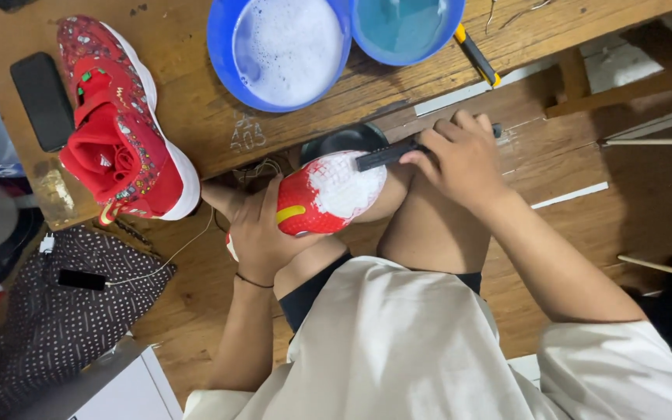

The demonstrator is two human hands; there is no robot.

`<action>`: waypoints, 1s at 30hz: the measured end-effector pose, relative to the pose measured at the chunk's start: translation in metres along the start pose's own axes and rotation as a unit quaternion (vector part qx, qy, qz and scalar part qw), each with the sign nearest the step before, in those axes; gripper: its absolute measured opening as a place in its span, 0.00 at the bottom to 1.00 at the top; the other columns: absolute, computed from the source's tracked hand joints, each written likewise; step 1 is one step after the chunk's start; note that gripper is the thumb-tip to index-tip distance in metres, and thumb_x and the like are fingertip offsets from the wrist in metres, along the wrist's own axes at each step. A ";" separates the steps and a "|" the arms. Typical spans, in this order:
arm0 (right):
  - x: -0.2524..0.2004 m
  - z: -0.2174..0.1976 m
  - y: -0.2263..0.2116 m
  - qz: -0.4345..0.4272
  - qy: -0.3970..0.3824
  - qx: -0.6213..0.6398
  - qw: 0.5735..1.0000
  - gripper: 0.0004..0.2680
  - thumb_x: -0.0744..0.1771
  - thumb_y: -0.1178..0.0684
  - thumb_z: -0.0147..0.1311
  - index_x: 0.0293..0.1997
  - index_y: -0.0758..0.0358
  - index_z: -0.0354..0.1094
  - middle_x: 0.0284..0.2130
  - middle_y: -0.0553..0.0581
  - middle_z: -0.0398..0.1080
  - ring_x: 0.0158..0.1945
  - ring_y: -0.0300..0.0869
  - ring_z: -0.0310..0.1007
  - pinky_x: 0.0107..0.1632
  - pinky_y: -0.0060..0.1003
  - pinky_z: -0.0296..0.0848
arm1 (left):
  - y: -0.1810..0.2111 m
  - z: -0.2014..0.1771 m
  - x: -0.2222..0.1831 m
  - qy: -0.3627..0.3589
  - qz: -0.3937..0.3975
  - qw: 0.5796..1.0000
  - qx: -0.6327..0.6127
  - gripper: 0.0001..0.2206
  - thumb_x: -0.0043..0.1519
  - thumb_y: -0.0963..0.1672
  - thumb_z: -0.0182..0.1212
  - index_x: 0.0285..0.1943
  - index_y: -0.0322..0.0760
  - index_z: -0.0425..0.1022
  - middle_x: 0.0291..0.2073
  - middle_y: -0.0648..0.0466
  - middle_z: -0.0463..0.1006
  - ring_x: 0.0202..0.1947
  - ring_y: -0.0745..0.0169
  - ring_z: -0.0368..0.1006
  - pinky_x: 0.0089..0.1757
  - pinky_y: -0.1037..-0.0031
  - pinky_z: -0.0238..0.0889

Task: Scrubbing the white sole of a red sneaker using a brush and soapy water at a repair bench.

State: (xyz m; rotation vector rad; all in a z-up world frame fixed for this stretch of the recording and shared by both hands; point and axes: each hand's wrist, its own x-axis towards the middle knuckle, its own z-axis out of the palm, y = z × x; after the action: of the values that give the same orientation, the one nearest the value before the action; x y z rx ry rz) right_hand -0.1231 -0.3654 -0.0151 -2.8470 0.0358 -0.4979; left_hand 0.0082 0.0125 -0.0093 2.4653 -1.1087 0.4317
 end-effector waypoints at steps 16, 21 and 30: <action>-0.001 -0.010 -0.020 0.018 -0.011 -0.027 0.999 0.16 0.76 0.28 0.59 0.46 0.47 0.78 0.34 0.55 0.76 0.45 0.53 0.74 0.52 0.49 0.66 | 0.010 0.007 0.022 0.055 -0.021 0.998 0.013 0.55 0.45 0.74 0.78 0.71 0.38 0.82 0.43 0.46 0.84 0.40 0.46 0.85 0.47 0.61 0.79; 0.009 -0.029 -0.045 -0.029 -0.036 0.011 0.999 0.13 0.73 0.34 0.65 0.44 0.49 0.83 0.36 0.60 0.82 0.46 0.58 0.80 0.51 0.53 0.70 | 0.023 -0.012 0.036 0.007 0.000 1.000 -0.005 0.42 0.57 0.62 0.82 0.69 0.28 0.80 0.42 0.39 0.84 0.41 0.36 0.85 0.46 0.54 0.77; -0.008 -0.006 -0.022 -0.002 -0.001 0.024 1.000 0.15 0.74 0.31 0.65 0.41 0.50 0.78 0.32 0.57 0.76 0.43 0.56 0.75 0.50 0.53 0.68 | 0.004 0.010 0.012 0.024 -0.039 0.999 -0.002 0.55 0.42 0.69 0.84 0.73 0.38 0.81 0.45 0.46 0.86 0.43 0.44 0.86 0.49 0.58 0.78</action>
State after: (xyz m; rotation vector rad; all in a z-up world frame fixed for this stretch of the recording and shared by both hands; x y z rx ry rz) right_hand -0.1333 -0.3446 -0.0064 -2.8006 0.0170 -0.4887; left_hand 0.0142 -0.0022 -0.0117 2.4722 -0.9888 0.4625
